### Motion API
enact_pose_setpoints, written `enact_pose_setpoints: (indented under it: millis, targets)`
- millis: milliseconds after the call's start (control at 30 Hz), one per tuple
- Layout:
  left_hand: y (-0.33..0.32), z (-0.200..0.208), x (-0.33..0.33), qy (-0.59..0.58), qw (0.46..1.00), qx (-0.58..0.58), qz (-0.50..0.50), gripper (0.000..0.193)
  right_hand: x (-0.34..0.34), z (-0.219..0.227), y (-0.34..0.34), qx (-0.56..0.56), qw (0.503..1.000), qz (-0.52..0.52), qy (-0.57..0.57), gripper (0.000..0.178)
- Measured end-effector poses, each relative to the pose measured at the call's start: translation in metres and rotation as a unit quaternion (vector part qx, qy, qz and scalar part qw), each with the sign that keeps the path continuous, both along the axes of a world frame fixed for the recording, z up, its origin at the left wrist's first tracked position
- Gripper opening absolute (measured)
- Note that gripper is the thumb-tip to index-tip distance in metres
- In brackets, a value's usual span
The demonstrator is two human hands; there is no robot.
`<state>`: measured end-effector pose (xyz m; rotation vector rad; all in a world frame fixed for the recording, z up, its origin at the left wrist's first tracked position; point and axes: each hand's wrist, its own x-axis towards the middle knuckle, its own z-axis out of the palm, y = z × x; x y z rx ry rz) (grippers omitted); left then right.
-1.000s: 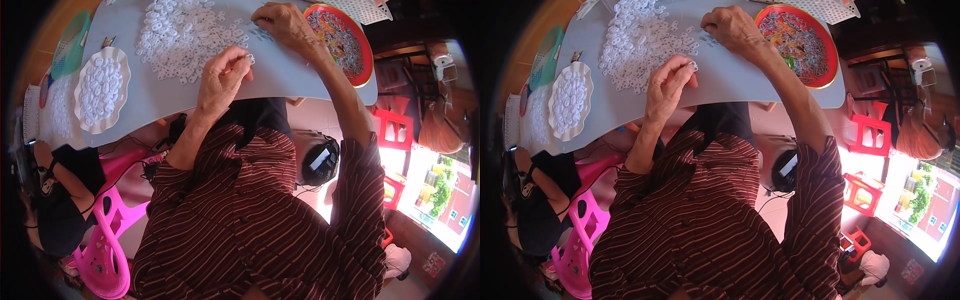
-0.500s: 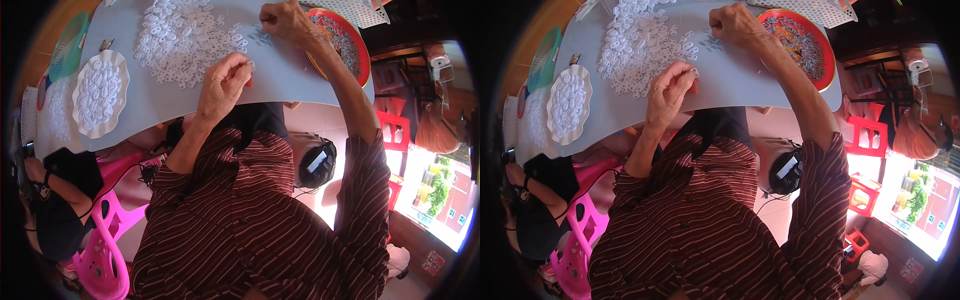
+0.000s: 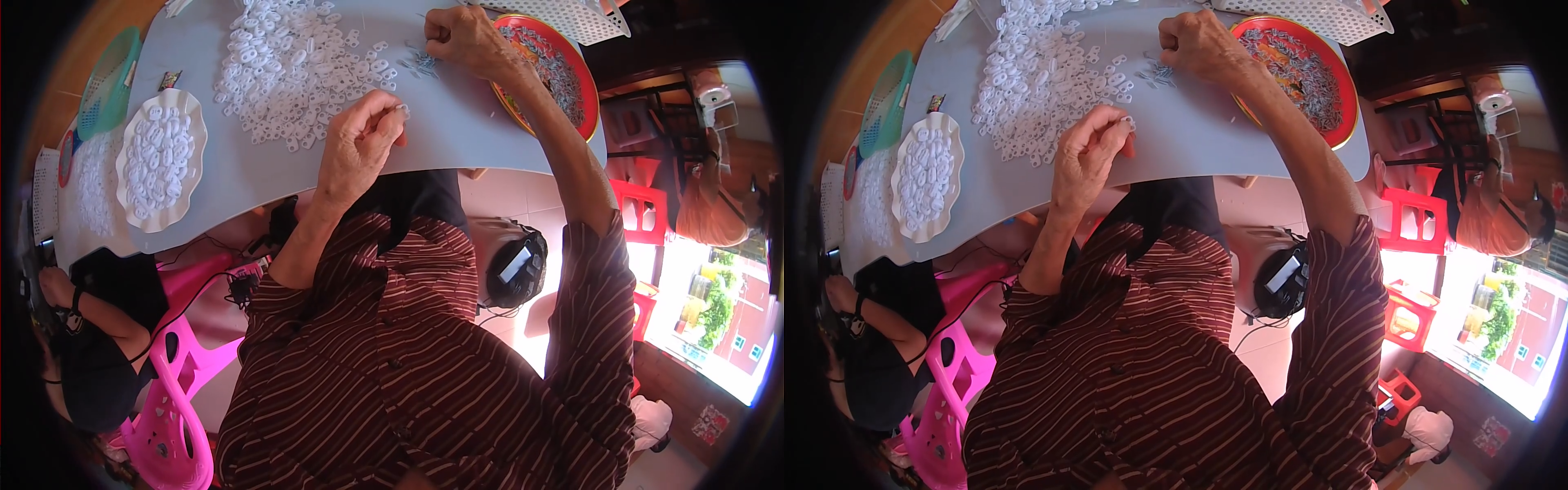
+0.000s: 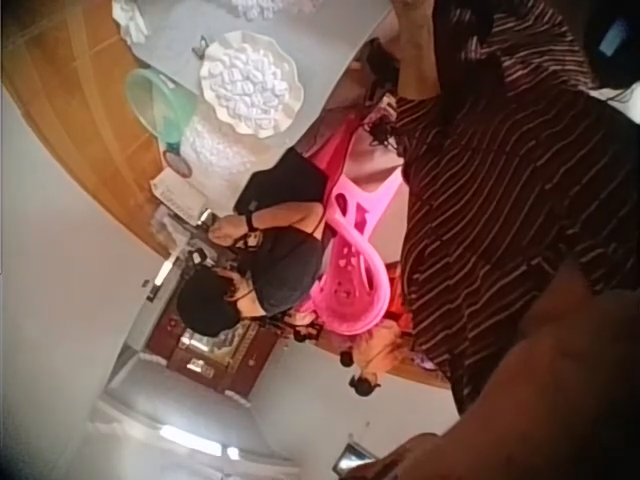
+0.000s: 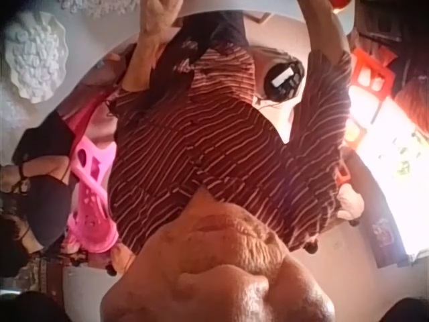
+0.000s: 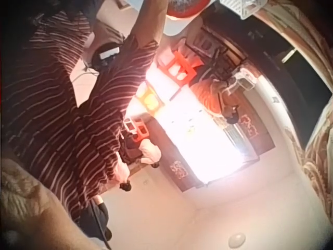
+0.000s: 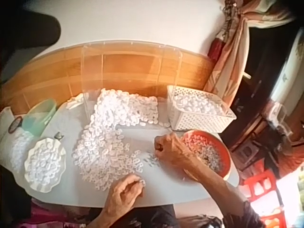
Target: Manually assembling small white plastic rings with metal fasteners at a table.
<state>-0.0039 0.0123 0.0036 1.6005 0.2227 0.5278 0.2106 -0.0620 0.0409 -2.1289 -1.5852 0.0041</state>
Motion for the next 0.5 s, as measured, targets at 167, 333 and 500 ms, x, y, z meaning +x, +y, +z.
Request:
enact_pose_setpoints:
  millis: [167, 333, 500]
  targets:
    - [0.0, 0.005, -0.002, 0.023, 1.0, 0.003, 0.002, 0.013, 0.005, -0.004, 0.002, -0.007, 1.0, 0.004, -0.009, 0.013]
    - [0.0, 0.005, -0.001, 0.026, 1.0, 0.005, 0.004, 0.013, 0.007, -0.008, 0.013, -0.034, 0.999, 0.021, -0.017, 0.016]
    - [-0.001, 0.003, -0.001, 0.016, 1.0, 0.008, 0.007, 0.008, -0.005, -0.011, 0.026, -0.093, 0.99, -0.036, -0.099, 0.014]
